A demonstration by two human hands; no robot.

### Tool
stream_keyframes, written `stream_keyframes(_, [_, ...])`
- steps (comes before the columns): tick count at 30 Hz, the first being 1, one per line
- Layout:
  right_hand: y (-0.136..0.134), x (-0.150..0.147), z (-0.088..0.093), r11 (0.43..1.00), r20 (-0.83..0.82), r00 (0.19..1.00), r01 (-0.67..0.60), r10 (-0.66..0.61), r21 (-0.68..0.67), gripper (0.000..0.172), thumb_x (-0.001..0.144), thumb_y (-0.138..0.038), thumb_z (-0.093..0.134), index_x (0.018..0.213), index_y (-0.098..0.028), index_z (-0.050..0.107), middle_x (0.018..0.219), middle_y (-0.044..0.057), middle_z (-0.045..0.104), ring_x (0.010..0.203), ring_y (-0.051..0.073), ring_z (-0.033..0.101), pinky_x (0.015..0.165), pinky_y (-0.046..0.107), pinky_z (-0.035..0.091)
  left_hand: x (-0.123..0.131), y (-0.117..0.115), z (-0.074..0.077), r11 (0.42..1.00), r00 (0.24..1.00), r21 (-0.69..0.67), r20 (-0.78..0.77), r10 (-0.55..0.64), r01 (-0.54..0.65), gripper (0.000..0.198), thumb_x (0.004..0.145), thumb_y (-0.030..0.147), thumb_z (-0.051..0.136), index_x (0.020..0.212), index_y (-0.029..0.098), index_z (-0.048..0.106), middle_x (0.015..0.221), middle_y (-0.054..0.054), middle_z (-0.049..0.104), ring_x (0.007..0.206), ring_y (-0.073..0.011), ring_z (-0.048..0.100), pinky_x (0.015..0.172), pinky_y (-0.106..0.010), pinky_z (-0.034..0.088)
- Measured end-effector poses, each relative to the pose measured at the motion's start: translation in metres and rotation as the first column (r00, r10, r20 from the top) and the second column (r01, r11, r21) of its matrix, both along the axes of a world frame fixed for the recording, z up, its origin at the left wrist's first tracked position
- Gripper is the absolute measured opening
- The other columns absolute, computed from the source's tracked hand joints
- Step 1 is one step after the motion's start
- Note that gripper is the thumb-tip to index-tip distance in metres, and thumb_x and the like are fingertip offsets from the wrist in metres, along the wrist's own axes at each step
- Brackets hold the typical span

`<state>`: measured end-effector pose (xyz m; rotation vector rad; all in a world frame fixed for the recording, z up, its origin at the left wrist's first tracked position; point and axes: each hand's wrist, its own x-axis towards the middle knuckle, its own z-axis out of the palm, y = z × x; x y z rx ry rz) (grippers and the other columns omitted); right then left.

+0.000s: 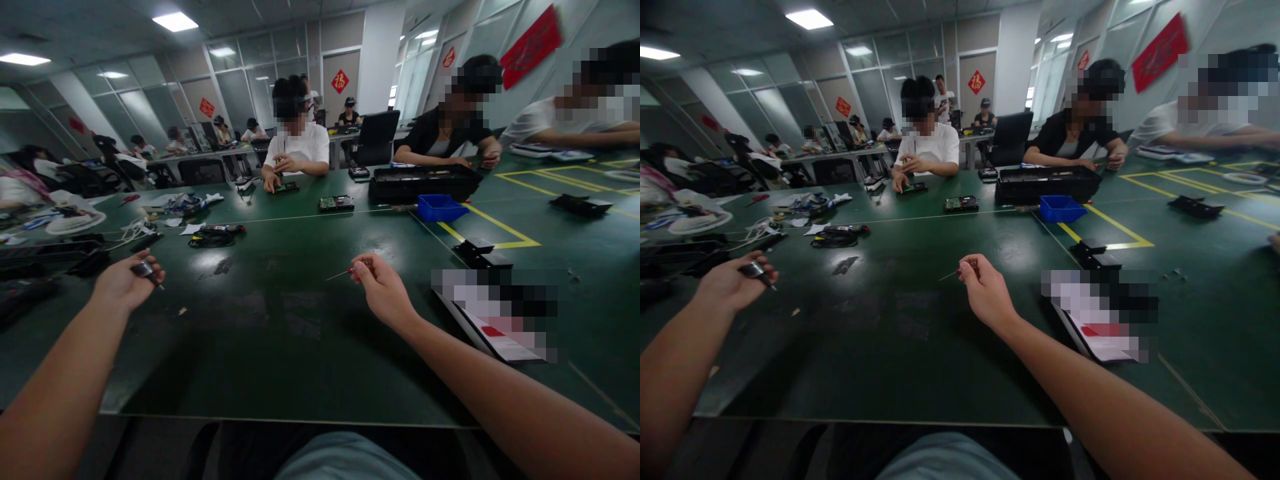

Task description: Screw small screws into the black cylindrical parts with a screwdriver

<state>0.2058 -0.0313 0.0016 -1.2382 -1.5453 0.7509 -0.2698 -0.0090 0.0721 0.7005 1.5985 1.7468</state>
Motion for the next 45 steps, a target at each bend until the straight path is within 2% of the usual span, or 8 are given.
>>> stream_keyframes(3, [0.001,0.000,-0.001,1.000,-0.004,1.000,-0.007,0.007,0.004,0.027,0.099,-0.046,0.048,0.102,-0.023,0.062,0.091,0.005,0.070,0.085,0.022,0.066,0.078,0.038,0.049,0.040,0.005,0.002,0.993,0.977,0.014,0.177,-0.117,0.117,0.028,0.069,-0.003,0.045,0.090,0.012,0.056,0.075,-0.002,0.053,0.064,-0.0149,0.050,0.065,-0.031,0.044])
stream_keyframes(14, [0.001,0.001,-0.001,1.000,-0.018,1.000,0.001,-0.001,0.027,0.025,0.099,-0.044,0.049,0.101,-0.023,0.062,0.087,0.004,0.068,0.082,0.021,0.064,0.078,0.038,0.048,0.176,0.027,0.001,0.890,0.850,0.131,0.263,-0.457,0.438,0.033,0.069,0.003,0.047,0.098,0.014,0.058,0.073,-0.002,0.055,0.057,-0.0143,0.052,0.060,-0.029,0.047])
stream_keyframes(24, [0.000,0.001,0.001,1.000,-0.017,1.000,0.013,-0.013,0.018,0.025,0.099,-0.044,0.049,0.101,-0.023,0.061,0.088,0.004,0.069,0.082,0.021,0.065,0.078,0.037,0.048,0.261,0.013,-0.008,0.741,0.658,0.190,0.357,-0.663,0.644,0.046,0.064,0.005,0.049,0.109,0.014,0.056,0.076,-0.001,0.053,0.063,-0.0140,0.053,0.063,-0.028,0.045])
stream_keyframes(29, [-0.001,0.001,0.001,0.999,0.005,1.000,0.020,-0.020,0.030,0.025,0.099,-0.044,0.048,0.101,-0.023,0.061,0.086,0.003,0.068,0.082,0.020,0.065,0.078,0.037,0.048,0.271,0.003,-0.036,0.640,0.634,0.181,0.097,-0.767,0.747,0.053,0.063,0.008,0.045,0.115,0.013,0.054,0.078,-0.003,0.055,0.070,-0.0148,0.052,0.070,-0.028,0.044])
stream_keyframes(33, [0.001,0.001,-0.003,1.000,0.003,1.000,0.010,-0.010,0.014,0.026,0.099,-0.047,0.049,0.102,-0.024,0.061,0.091,0.004,0.069,0.085,0.021,0.066,0.078,0.037,0.049,0.267,0.004,-0.057,0.530,0.472,-0.088,-0.348,-0.810,0.844,0.067,0.064,0.006,0.050,0.130,0.015,0.047,0.099,-0.006,0.059,0.088,-0.0184,0.056,0.084,-0.032,0.046])
stream_keyframes(36, [0.001,0.001,-0.003,1.000,0.003,1.000,-0.023,0.023,-0.015,0.025,0.098,-0.045,0.049,0.106,-0.024,0.061,0.097,0.005,0.070,0.090,0.022,0.067,0.079,0.037,0.049,0.263,0.009,-0.073,0.570,0.310,-0.304,-0.602,-0.736,0.763,0.064,0.070,0.002,0.051,0.132,0.017,0.048,0.111,-0.008,0.061,0.099,-0.0215,0.058,0.092,-0.037,0.046])
stream_keyframes(41, [-0.002,-0.001,0.003,0.997,0.075,0.996,-0.047,0.052,-0.066,0.026,0.098,-0.043,0.049,0.102,-0.023,0.064,0.088,0.004,0.070,0.083,0.021,0.066,0.074,0.036,0.048,0.259,0.017,-0.088,0.590,0.121,-0.388,-0.757,-0.642,0.708,0.033,0.086,0.009,0.057,0.117,0.019,0.063,0.122,-0.010,0.063,0.118,-0.0264,0.056,0.107,-0.044,0.042])
stream_keyframes(45, [-0.006,-0.002,0.009,0.998,0.138,0.990,-0.025,0.034,-0.061,0.029,0.095,-0.047,0.054,0.088,-0.022,0.066,0.076,0.002,0.066,0.070,0.019,0.061,0.066,0.034,0.044,0.259,0.018,-0.086,0.617,0.096,-0.367,-0.804,-0.586,0.696,0.035,0.088,0.011,0.062,0.120,0.024,0.067,0.126,-0.007,0.063,0.120,-0.0257,0.055,0.110,-0.046,0.040])
